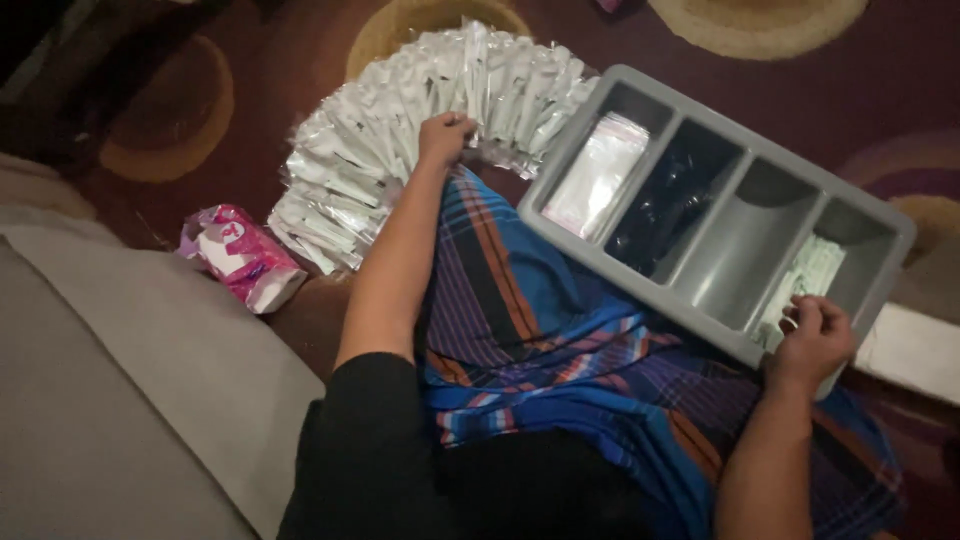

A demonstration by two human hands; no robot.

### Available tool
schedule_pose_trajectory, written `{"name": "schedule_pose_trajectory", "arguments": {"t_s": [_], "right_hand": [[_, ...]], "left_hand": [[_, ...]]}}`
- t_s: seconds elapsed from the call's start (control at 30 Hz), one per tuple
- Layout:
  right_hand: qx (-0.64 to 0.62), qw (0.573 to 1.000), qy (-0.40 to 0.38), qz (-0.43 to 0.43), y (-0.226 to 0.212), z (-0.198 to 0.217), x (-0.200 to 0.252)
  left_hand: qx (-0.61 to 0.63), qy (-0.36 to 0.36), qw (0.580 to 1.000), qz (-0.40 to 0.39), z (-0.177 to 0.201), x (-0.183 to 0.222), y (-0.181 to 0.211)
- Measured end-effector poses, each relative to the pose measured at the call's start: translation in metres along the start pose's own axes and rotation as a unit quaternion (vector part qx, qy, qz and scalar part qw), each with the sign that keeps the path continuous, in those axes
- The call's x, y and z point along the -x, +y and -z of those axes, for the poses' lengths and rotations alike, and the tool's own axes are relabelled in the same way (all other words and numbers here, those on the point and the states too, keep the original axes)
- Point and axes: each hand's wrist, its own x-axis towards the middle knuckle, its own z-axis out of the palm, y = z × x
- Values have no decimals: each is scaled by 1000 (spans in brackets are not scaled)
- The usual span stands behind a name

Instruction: Wrapping plastic forks and spoons in paper napkins and organizing them into sets.

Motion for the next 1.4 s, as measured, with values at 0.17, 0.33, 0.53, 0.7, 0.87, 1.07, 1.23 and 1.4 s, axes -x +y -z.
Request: {"name": "schedule_pose_trajectory", "arguments": {"t_s": [0.17,0.33,0.53,0.7,0.87,1.07,1.23,1.4], "right_hand": [[-38,999,-5,-25,0,0,3],[-10,1000,-7,-11,-12,-3,12],[-9,1000,-14,-13,-8,-4,9],[-1,1000,0,-5,9,-2,-4],[8,999,-6,44,38,2,-13],[-8,983,103,154,98,5,-42],[86,972,149,161,13,57,-16],[124,973,155,117,16,126,-11]], "left_hand": [[-163,30,985,-50,0,-35,-26],[-246,94,965,8,1,-6,0],[-353,124,923,-87,6,41,28],[-398,144,879,-220,-12,54,21],[-356,-80,880,-303,-69,118,40],[-415,-368,684,-473,-140,203,7],[-405,-396,630,-531,-145,207,13],[-425,-412,680,-433,-131,210,22]]}}
